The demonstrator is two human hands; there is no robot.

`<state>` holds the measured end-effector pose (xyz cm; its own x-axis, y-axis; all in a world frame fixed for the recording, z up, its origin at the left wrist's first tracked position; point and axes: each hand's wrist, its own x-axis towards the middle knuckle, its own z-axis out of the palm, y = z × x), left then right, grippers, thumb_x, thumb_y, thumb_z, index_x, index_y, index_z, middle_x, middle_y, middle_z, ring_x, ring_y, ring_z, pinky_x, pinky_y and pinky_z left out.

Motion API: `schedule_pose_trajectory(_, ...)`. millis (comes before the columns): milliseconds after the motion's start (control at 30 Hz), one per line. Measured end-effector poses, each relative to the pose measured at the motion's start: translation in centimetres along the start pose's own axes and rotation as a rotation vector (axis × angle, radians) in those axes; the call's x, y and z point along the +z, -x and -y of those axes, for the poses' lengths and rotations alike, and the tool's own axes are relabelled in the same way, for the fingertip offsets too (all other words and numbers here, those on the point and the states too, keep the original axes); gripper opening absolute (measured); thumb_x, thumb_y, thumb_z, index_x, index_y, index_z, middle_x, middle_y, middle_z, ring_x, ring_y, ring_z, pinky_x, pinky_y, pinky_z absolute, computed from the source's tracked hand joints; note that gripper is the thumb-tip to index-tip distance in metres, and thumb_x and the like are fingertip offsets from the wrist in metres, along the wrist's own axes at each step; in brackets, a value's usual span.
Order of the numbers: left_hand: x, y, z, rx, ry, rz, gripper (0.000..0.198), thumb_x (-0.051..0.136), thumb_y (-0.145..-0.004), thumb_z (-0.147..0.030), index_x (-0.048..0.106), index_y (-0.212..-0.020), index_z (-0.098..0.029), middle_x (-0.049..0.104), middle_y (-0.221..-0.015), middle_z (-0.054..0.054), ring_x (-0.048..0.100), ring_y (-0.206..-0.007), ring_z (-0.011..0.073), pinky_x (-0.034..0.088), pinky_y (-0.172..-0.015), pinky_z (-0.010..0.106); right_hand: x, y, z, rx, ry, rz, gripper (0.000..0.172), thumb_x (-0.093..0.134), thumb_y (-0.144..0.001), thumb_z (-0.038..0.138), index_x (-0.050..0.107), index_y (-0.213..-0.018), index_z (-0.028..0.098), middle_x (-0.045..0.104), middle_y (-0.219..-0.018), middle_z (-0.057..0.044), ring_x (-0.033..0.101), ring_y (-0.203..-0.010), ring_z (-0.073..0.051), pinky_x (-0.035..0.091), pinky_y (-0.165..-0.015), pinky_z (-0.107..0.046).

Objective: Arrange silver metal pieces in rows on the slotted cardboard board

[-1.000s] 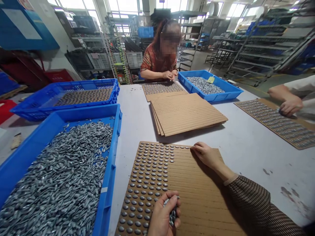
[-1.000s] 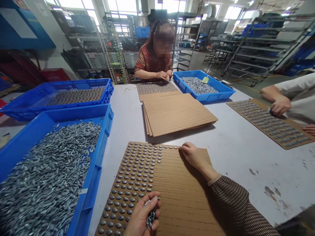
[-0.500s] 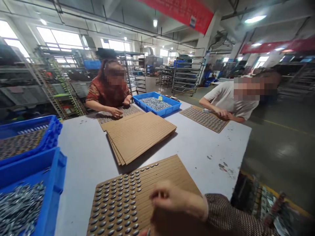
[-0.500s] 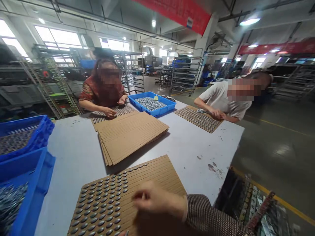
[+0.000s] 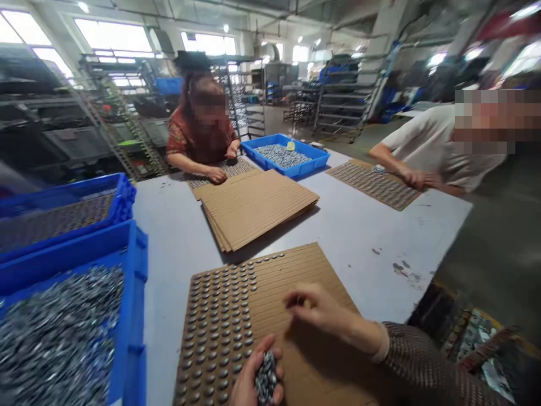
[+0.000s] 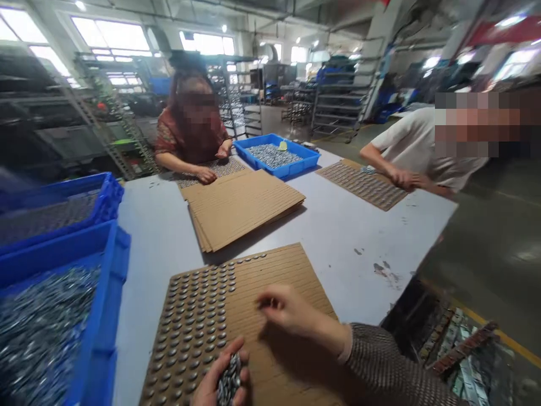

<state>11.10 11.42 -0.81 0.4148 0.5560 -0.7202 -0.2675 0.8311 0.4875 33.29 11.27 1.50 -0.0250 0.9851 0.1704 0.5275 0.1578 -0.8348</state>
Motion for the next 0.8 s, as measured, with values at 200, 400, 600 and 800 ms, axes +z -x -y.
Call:
schedule_pose_trajectory(200,1.1,1.1,0.9,0.006,0.098,-0.022,0.043,0.079,-0.066,-0.025,0.058,-0.103,-0.014,0.067,-0.079,0.005,0.059,-0.053,0.0107,0.037,-0.037,0.017,-4.6,-4.7,-7.4,-0.044,0.225,-0.175,0.015,0.054,-0.085,0.021,0.068,-0.087,0.018,0.067,-0.084,-0.008,0.058,-0.077,-0.02,0.048,-0.071,-0.035)
schedule_pose_trajectory(400,0.7,0.5,1.5,0.023,0.105,-0.008,0.053,0.086,-0.058,-0.038,0.058,-0.096,-0.016,0.065,-0.071,0.002,0.056,-0.048,0.0091,0.029,-0.034,0.016,-4.5,-7.8,-10.2,-0.124,0.42,-0.131,0.02,0.049,-0.09,0.023,0.069,-0.089,0.022,0.069,-0.091,-0.007,0.061,-0.086,-0.021,0.05,-0.076,-0.034)
schedule_pose_trajectory(600,0.3,-0.1,1.9,-0.009,0.113,-0.039,0.056,0.088,-0.052,-0.043,0.057,-0.09,-0.017,0.064,-0.067,0.001,0.053,-0.046,0.0076,0.024,-0.034,0.015,-4.1,-8.3,-10.7,-0.171,0.562,-0.088,0.023,0.047,-0.091,0.019,0.07,-0.089,0.023,0.069,-0.091,-0.007,0.061,-0.086,-0.02,0.05,-0.073,-0.033)
schedule_pose_trajectory(800,0.4,-0.1,1.9,-0.017,0.114,-0.061,0.055,0.088,-0.052,-0.042,0.059,-0.091,-0.017,0.064,-0.067,0.001,0.053,-0.048,0.0079,0.024,-0.035,0.015,-4.5,-8.1,-11.1,-0.192,0.671,-0.057,0.026,0.045,-0.091,0.015,0.07,-0.089,0.023,0.069,-0.092,-0.007,0.06,-0.089,-0.02,0.048,-0.071,-0.03)
